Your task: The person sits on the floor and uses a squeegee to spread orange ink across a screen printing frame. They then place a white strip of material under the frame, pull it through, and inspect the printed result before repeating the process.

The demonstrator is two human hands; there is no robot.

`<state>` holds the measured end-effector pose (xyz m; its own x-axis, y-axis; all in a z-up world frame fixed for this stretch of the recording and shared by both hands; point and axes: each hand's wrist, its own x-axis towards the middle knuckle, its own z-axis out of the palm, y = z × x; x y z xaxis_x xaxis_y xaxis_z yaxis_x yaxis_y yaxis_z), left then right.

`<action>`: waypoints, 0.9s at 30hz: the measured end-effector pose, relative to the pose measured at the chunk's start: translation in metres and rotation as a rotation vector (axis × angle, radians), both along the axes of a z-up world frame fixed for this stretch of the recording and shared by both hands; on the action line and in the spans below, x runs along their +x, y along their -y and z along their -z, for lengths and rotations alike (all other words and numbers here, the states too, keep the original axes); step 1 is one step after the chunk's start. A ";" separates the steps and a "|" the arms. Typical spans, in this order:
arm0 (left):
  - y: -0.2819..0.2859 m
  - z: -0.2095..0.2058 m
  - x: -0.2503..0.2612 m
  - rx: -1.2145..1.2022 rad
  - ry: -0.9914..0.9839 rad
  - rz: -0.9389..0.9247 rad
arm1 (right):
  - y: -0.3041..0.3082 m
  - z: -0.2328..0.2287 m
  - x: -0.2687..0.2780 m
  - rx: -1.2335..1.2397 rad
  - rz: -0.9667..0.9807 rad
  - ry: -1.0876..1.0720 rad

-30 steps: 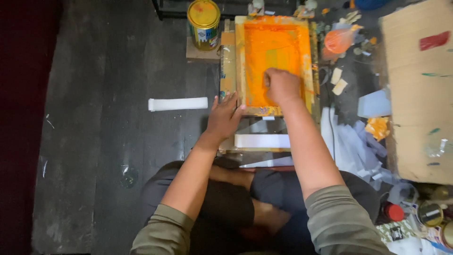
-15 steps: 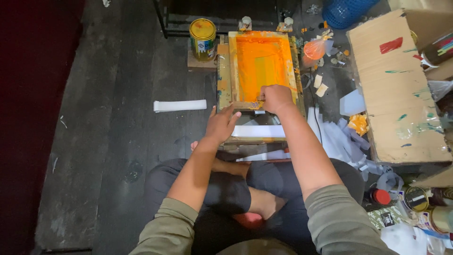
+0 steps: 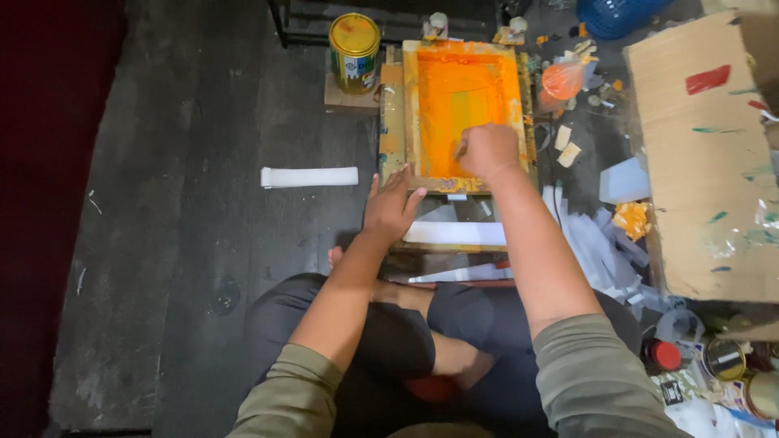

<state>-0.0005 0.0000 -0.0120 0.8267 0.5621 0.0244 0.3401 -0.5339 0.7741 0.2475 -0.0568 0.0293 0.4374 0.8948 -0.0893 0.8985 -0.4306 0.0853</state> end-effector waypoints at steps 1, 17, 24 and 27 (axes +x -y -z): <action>-0.002 0.003 0.003 -0.008 -0.006 -0.005 | -0.005 0.000 0.003 -0.008 -0.005 -0.006; -0.035 0.030 0.032 0.004 0.055 -0.099 | -0.057 0.061 0.052 0.253 -0.113 0.100; -0.028 0.027 0.025 0.032 0.102 -0.055 | -0.045 0.071 0.053 -0.036 -0.030 0.123; -0.020 0.034 0.019 0.065 0.165 -0.069 | -0.034 0.051 0.032 -0.124 0.008 0.065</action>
<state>0.0186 0.0199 -0.0458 0.7679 0.6103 0.1948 0.2492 -0.5646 0.7868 0.2792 -0.0231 -0.0219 0.4531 0.8752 -0.1697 0.8858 -0.4205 0.1963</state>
